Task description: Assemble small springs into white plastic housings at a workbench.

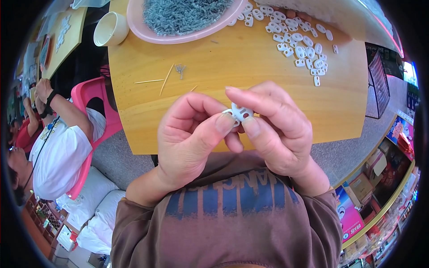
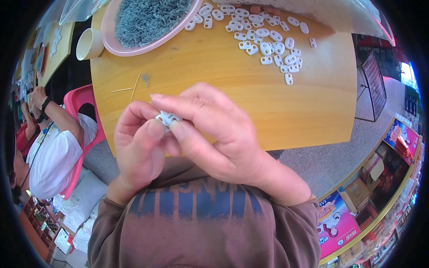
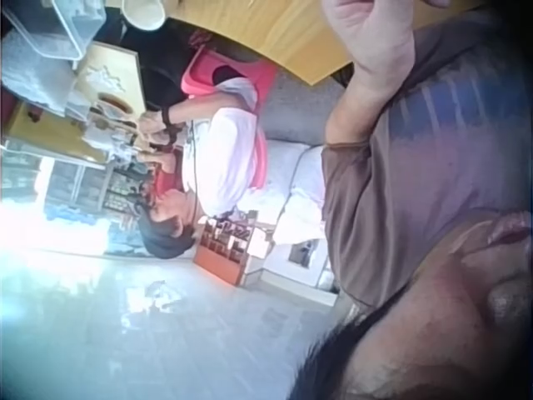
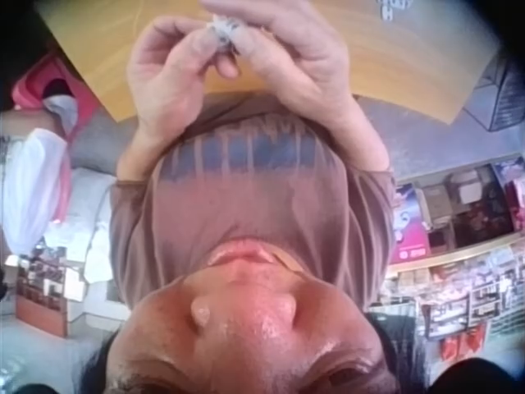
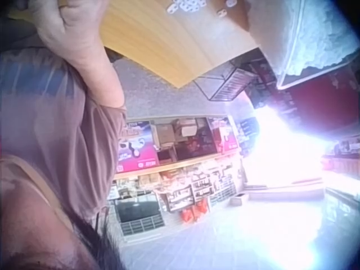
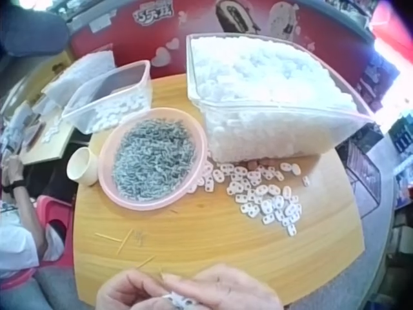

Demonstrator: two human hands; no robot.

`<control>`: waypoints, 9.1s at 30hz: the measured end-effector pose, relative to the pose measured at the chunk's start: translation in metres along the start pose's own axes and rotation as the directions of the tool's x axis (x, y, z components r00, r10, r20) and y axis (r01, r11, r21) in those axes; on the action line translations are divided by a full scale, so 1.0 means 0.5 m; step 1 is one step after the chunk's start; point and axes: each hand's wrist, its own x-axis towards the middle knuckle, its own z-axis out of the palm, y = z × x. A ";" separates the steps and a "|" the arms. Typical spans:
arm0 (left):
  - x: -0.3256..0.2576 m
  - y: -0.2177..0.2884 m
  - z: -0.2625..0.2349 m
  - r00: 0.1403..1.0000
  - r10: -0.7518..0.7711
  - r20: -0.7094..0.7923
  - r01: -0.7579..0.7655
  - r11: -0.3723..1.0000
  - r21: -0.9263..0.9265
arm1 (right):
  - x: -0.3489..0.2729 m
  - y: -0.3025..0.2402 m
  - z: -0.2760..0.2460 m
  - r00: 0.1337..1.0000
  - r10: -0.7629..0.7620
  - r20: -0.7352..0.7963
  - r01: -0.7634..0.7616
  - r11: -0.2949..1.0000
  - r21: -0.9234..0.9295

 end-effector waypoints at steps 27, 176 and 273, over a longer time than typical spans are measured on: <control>-0.003 -0.003 -0.003 0.999 -0.033 -0.025 0.033 0.999 -0.003 | -0.002 0.007 0.004 0.996 -0.087 -0.028 0.084 0.990 -0.110; -0.013 -0.033 -0.051 0.903 0.365 0.228 -0.423 0.850 0.313 | -0.030 0.047 0.074 0.978 -0.152 -0.142 0.188 0.937 0.293; 0.011 0.076 -0.019 0.771 0.468 0.433 -0.618 0.381 0.688 | 0.013 -0.045 0.032 0.971 0.197 0.136 -0.239 0.830 0.503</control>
